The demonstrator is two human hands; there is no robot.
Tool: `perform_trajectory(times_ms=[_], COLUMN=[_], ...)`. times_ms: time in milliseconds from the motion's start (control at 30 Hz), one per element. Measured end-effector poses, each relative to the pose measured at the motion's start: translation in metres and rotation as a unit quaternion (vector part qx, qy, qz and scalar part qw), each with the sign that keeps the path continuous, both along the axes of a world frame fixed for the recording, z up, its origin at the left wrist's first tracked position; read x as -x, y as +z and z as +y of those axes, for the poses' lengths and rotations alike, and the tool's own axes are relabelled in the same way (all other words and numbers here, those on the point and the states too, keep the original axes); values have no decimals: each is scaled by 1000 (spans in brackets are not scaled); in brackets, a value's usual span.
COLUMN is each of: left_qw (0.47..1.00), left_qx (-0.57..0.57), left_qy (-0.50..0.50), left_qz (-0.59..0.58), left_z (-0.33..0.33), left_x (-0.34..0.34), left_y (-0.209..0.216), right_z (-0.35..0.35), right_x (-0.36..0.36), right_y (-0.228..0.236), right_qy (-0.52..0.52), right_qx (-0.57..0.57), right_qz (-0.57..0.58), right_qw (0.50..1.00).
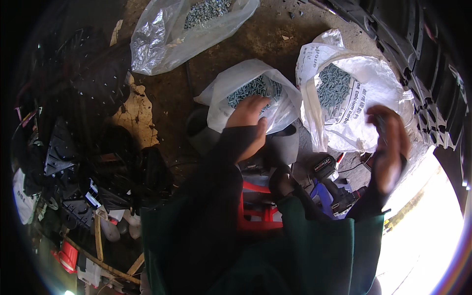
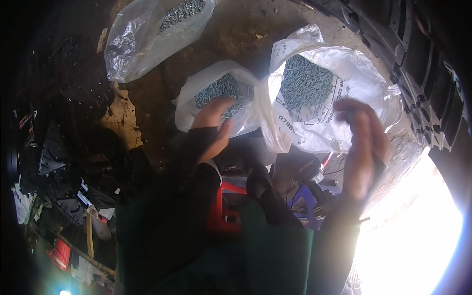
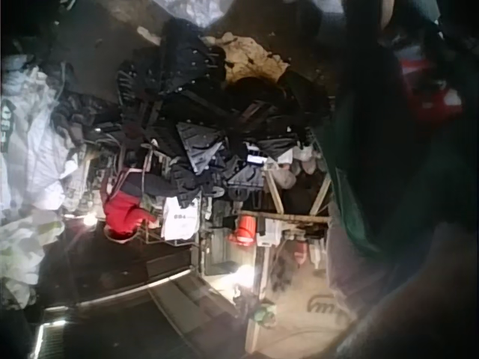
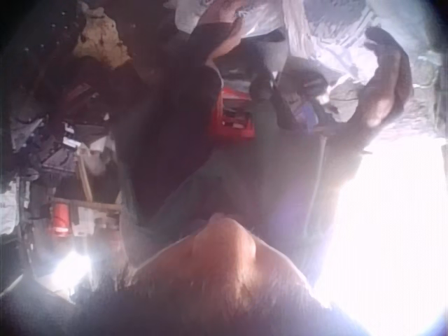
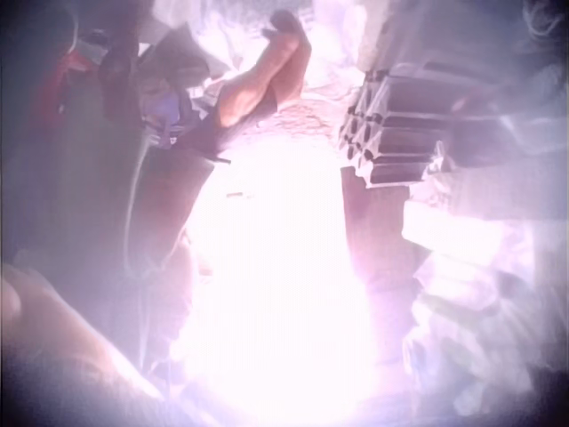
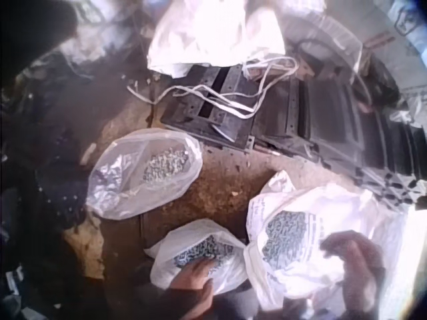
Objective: The person sits on a low stool and repeatedly scoops small metal fasteners from white bags, sifts them between both hands, and returns them to the bags. The person occasionally shifts the bags and adjusts the pile of fasteners.
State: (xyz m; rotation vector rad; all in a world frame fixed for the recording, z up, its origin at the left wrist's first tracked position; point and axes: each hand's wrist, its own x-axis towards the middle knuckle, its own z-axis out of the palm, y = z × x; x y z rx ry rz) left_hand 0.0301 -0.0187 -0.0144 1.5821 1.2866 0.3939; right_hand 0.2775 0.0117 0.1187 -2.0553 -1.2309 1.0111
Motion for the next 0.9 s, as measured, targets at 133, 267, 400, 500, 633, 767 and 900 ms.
perform_trajectory(times_ms=[133,267,400,500,633,767,900], left_qw=[951,963,971,973,986,832,719], left_qx=[-115,-85,-88,-79,130,384,466], left_qy=[-119,-125,-118,-114,17,268,316], left_qz=[261,224,191,183,104,-296,-408], left_z=[-3,-2,-7,-10,-2,11,12], left_x=[-28,-31,-20,-13,0,19,31], left_y=[-59,-86,-94,-96,-86,-59,-24], right_z=[-8,-29,-40,-43,-57,-63,-46], right_x=[-4,5,30,50,79,94,104], right_y=[-48,-27,6,5,-34,-92,-144], right_qy=[6,33,162,343,323,158,49], right_qx=[18,-68,-133,-83,83,115,78], right_qz=[-184,-58,175,330,310,127,230], right_qw=[983,995,962,875,890,972,969])
